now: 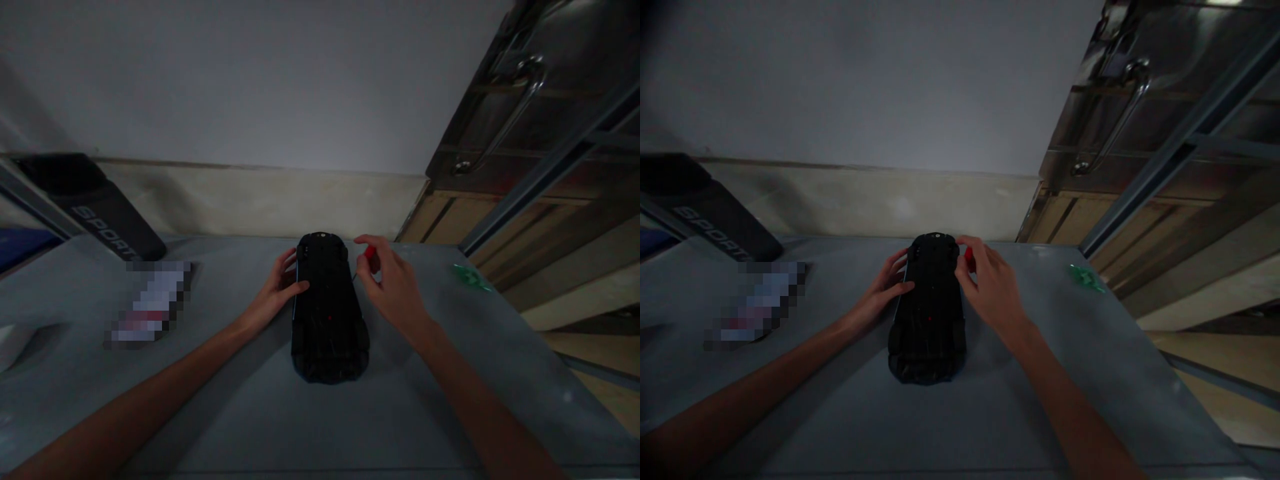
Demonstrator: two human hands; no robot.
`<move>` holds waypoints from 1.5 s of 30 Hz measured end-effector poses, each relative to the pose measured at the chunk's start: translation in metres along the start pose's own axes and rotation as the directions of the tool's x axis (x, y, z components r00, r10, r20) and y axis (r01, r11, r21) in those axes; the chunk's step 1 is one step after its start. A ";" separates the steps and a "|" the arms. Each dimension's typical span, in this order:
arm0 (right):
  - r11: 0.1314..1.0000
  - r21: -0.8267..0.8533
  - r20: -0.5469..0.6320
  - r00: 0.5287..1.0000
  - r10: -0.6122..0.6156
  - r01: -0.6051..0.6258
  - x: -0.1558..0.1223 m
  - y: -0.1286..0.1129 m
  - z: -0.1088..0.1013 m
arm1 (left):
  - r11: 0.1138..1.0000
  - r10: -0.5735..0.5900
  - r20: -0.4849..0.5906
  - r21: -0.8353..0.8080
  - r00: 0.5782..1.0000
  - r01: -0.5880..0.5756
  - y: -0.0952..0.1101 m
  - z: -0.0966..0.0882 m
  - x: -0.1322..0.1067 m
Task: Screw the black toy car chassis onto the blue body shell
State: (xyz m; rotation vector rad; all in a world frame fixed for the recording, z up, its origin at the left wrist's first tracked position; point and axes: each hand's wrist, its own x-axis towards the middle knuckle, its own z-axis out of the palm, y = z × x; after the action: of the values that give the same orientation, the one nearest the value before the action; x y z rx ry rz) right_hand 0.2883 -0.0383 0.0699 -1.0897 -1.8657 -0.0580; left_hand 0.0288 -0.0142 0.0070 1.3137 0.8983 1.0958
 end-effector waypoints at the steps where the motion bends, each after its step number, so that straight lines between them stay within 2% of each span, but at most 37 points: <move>1: 1.000 -0.001 -0.001 1.000 0.014 -0.014 0.000 0.000 0.000 | 1.000 0.000 0.002 -0.002 1.000 0.000 -0.001 0.000 0.000; 5: 0.999 -0.003 -0.001 0.999 0.044 -0.044 0.000 0.001 0.001 | 1.000 0.013 0.010 -0.023 1.000 -0.013 -0.004 -0.001 0.001; 14: 0.998 0.036 0.026 0.998 -0.054 0.053 0.003 -0.003 -0.002 | 0.999 0.022 0.021 -0.029 1.000 -0.021 -0.005 -0.002 0.002; 19: 0.996 0.058 0.080 0.994 -0.070 0.065 0.004 -0.003 -0.005 | 1.000 0.016 0.022 -0.015 1.000 -0.016 -0.002 -0.001 0.001; 28: 0.999 -0.025 0.053 0.998 -0.043 0.044 0.002 0.002 -0.005 | 1.000 -0.001 0.032 0.001 0.999 0.001 0.002 0.001 -0.001; 35: 0.999 0.003 0.055 0.997 -0.047 0.047 0.002 0.004 -0.006 | 1.000 0.001 0.025 0.006 1.000 -0.001 0.003 0.001 -0.004; 41: 1.000 -0.022 0.051 0.999 0.020 -0.019 0.001 0.000 -0.002 | 1.000 0.008 0.038 -0.013 0.999 -0.008 0.005 0.003 -0.004; 45: 1.000 0.006 0.071 0.997 -0.012 0.011 0.001 0.000 -0.001 | 1.000 0.006 0.027 -0.006 1.000 -0.006 0.005 0.002 -0.003</move>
State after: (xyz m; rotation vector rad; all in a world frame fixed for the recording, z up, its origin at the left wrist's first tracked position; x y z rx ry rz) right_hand 0.2893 -0.0380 0.0712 -1.0899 -1.9345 -0.0203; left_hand 0.0292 -0.0184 0.0121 1.3246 0.8712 1.0817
